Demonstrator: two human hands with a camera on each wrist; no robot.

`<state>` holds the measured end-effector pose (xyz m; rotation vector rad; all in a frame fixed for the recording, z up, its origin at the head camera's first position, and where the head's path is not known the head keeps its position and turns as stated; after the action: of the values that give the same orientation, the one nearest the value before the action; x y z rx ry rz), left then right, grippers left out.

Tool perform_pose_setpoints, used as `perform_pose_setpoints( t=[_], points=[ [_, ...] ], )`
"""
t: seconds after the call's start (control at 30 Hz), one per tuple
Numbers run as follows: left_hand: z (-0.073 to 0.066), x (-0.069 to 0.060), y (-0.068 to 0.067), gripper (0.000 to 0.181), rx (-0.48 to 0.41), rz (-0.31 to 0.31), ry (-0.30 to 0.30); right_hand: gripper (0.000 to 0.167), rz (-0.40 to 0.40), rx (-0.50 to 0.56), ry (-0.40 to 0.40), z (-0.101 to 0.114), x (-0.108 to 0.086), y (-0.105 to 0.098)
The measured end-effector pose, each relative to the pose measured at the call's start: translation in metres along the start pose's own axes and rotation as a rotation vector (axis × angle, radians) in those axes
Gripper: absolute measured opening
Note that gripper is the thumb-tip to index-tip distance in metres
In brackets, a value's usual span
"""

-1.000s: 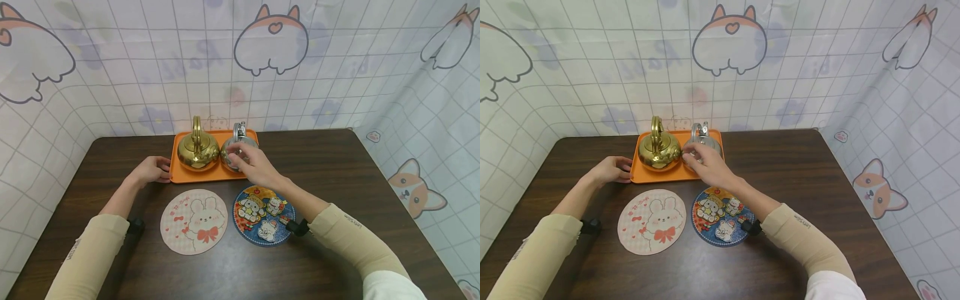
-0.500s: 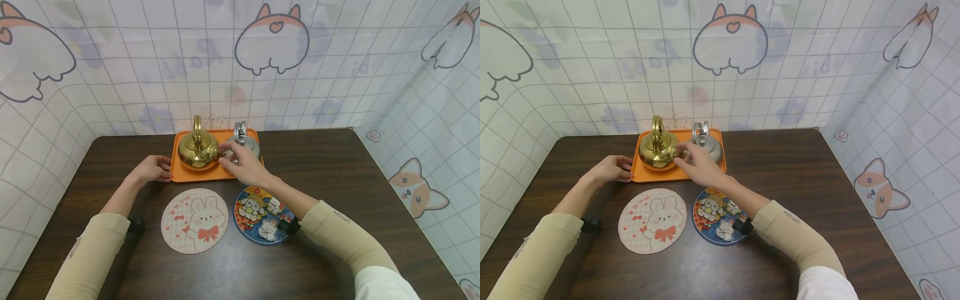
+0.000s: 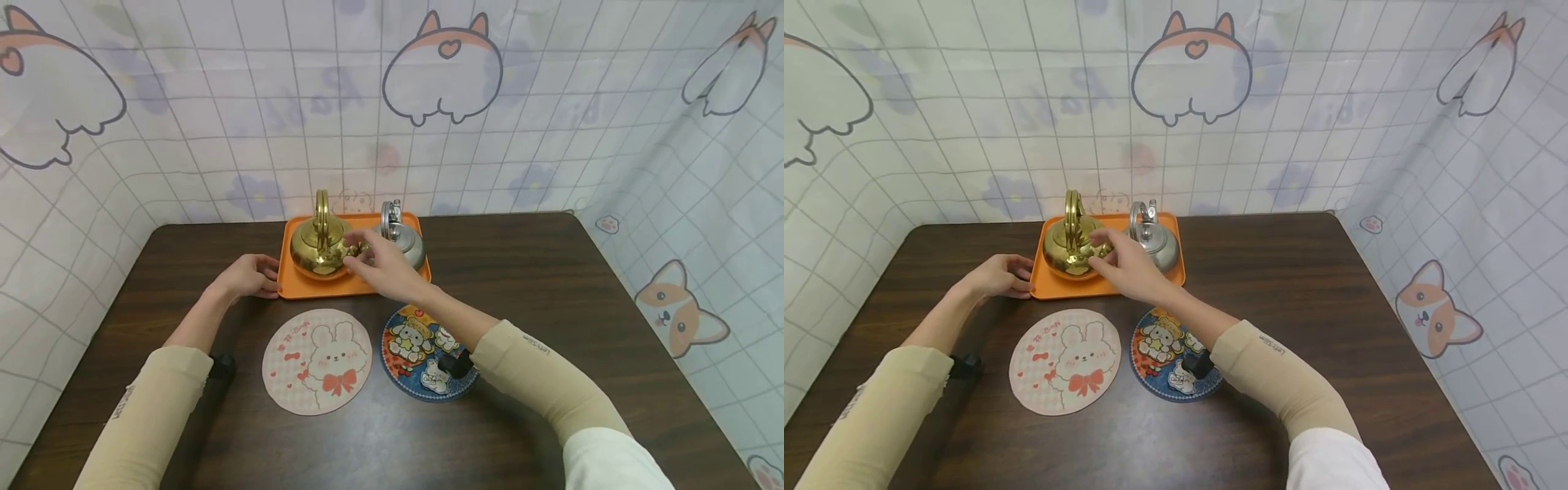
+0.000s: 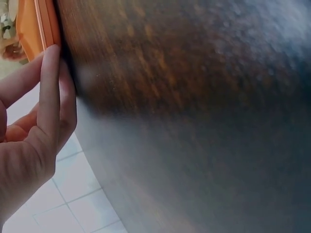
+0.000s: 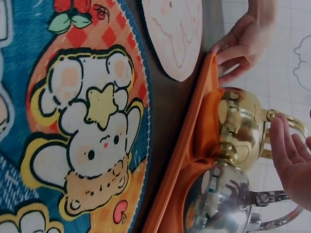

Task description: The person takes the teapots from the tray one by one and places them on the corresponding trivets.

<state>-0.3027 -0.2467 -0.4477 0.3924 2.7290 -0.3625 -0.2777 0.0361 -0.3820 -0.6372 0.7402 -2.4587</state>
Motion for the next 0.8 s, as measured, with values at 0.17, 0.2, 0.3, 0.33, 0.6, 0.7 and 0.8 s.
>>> perform_pose_setpoints(
  t=[0.17,0.2,0.3,0.33,0.6,0.7,0.8],
  points=[
    [0.001,0.001,-0.001,0.063,-0.015,-0.001,-0.013,0.045,-0.002,-0.018,0.024,-0.005,0.008,0.006],
    [0.001,0.001,-0.001,0.063,-0.015,-0.002,-0.011,0.046,-0.001,-0.021,0.024,-0.006,0.009,0.007],
    [0.001,0.002,-0.002,0.062,-0.017,-0.015,-0.01,0.047,-0.001,-0.043,0.024,-0.007,0.013,0.009],
    [0.001,0.002,-0.002,0.062,-0.017,-0.015,-0.012,0.047,0.001,-0.05,0.025,-0.007,0.014,0.01],
    [0.0,0.002,0.001,0.063,-0.023,-0.011,-0.006,0.047,0.005,-0.099,0.029,-0.012,0.022,0.015],
    [-0.002,0.002,0.001,0.064,-0.024,-0.006,-0.005,0.048,0.015,-0.088,0.029,-0.013,0.024,0.017],
    [-0.003,0.002,0.0,0.065,-0.015,-0.005,-0.004,0.048,0.024,-0.078,0.029,-0.015,0.027,0.02]
  ],
)
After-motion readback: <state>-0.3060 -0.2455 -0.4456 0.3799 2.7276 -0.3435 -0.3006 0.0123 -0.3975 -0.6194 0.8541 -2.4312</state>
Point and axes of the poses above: each hand's wrist, its own x-axis towards the middle knuckle, its own y-axis out of the palm, z = x × y, the point moved 4 cm from there along x, towards the middle knuckle, and after that the axes turned 11 degrees about -x, right-handed, at the moved point
